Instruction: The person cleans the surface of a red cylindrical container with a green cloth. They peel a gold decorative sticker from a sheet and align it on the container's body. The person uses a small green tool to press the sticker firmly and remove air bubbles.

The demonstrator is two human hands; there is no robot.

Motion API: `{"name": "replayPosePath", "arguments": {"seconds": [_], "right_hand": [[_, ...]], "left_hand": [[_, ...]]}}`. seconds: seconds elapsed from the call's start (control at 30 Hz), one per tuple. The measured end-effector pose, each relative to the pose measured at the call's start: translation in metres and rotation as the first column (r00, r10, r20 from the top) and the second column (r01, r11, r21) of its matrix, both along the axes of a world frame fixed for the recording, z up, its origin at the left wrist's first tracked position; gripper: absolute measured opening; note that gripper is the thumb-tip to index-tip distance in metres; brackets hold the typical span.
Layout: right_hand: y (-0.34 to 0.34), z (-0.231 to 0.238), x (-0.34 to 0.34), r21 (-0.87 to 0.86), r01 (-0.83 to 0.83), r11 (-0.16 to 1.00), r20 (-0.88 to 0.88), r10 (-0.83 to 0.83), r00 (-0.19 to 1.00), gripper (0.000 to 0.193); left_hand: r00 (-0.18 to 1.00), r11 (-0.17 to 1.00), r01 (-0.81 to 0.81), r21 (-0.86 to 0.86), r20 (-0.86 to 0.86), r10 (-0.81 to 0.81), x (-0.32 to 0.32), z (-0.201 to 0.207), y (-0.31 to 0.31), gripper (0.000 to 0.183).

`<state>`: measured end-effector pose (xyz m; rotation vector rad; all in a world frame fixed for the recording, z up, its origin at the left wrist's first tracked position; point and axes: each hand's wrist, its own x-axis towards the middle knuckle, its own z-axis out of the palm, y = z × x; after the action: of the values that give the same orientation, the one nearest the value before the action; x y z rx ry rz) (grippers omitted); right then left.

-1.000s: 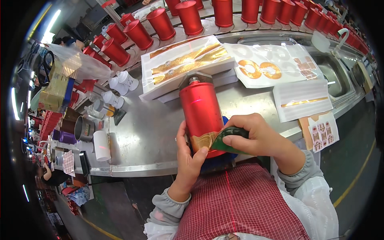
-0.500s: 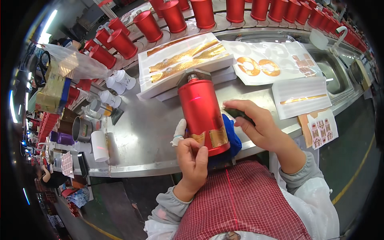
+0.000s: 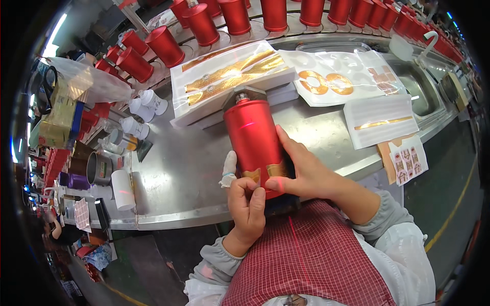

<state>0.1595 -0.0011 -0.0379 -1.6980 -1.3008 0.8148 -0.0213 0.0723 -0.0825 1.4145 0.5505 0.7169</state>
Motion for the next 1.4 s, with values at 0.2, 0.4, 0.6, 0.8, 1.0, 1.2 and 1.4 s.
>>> {"name": "replayPosePath", "arguments": {"seconds": [0.2,0.4,0.6,0.8,1.0,1.2,1.4], "right_hand": [[-0.009,-0.016,0.021,0.066,-0.109,0.992,-0.100,0.115,0.988,0.108],[-0.007,-0.025,0.019,0.130,-0.106,0.986,-0.111,0.121,0.986,0.108],[-0.008,-0.023,0.019,0.140,-0.110,0.984,-0.046,0.117,0.992,0.108],[-0.008,-0.027,0.020,0.141,-0.116,0.983,-0.037,0.122,0.992,0.109],[-0.010,-0.022,0.019,0.118,-0.117,0.986,-0.089,0.128,0.988,0.108],[-0.010,-0.022,0.020,0.107,-0.122,0.987,-0.056,0.129,0.990,0.108],[-0.011,-0.018,0.019,0.125,-0.113,0.986,-0.036,0.119,0.992,0.107]], "left_hand": [[0.954,0.988,0.126,0.085,0.261,-0.144,0.003,-0.001,0.027,0.041],[0.947,0.945,0.311,-0.105,0.118,-0.299,0.012,0.028,0.035,0.088],[0.966,0.962,0.253,0.104,-0.087,-0.244,0.018,0.025,0.034,0.092],[0.958,0.990,0.102,-0.095,0.276,-0.072,0.010,0.011,0.018,0.083],[0.989,0.392,-0.078,0.917,0.021,0.149,-0.025,-0.009,0.007,0.032],[0.999,0.266,0.018,0.964,-0.027,0.029,-0.018,0.012,0.023,0.025],[0.992,0.175,0.108,0.979,-0.094,-0.084,0.001,0.026,0.049,0.027]]}}
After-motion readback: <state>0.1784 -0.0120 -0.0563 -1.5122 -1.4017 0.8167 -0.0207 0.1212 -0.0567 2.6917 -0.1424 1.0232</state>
